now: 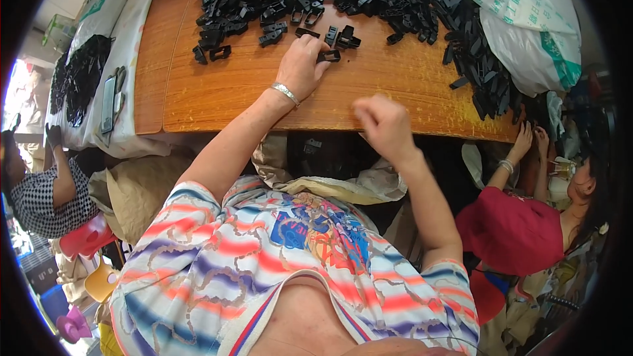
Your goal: Inspecting and sorting small black plastic components on a workbench in a workshop environment.
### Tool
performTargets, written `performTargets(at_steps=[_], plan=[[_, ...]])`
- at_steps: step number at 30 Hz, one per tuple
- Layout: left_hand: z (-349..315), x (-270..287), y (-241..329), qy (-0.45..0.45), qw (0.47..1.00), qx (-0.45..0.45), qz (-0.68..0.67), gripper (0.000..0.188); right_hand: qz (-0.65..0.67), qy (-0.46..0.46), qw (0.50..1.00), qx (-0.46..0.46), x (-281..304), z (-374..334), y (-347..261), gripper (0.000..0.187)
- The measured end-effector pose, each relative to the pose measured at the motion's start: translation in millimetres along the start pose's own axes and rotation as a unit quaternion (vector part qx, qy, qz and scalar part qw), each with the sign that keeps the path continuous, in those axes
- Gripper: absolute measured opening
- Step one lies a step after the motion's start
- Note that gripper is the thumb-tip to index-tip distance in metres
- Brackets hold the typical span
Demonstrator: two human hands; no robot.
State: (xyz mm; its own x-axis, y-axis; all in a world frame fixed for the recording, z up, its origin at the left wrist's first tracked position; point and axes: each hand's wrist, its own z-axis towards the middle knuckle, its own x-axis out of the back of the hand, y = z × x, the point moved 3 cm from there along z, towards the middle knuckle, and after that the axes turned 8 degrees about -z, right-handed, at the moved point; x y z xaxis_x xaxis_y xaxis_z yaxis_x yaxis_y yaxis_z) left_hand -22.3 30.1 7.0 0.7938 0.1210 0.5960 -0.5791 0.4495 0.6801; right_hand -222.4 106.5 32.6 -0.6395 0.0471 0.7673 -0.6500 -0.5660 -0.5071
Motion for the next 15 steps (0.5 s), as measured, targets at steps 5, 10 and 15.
performTargets(at_steps=[5, 10, 15], plan=[[-7, -7, 10, -0.036, 0.997, -0.057, -0.036, 0.03, -0.176, 0.094, 0.979, -0.037, 27, 57, 86, 0.015], [-8, -6, 11, -0.05, 0.993, -0.084, -0.062, 0.03, -0.28, -0.018, 0.957, -0.07, 26, 97, 121, 0.027], [-9, 1, 3, -0.034, 0.997, -0.064, -0.03, 0.028, -0.286, -0.061, 0.951, -0.103, 26, 97, 112, 0.024]])
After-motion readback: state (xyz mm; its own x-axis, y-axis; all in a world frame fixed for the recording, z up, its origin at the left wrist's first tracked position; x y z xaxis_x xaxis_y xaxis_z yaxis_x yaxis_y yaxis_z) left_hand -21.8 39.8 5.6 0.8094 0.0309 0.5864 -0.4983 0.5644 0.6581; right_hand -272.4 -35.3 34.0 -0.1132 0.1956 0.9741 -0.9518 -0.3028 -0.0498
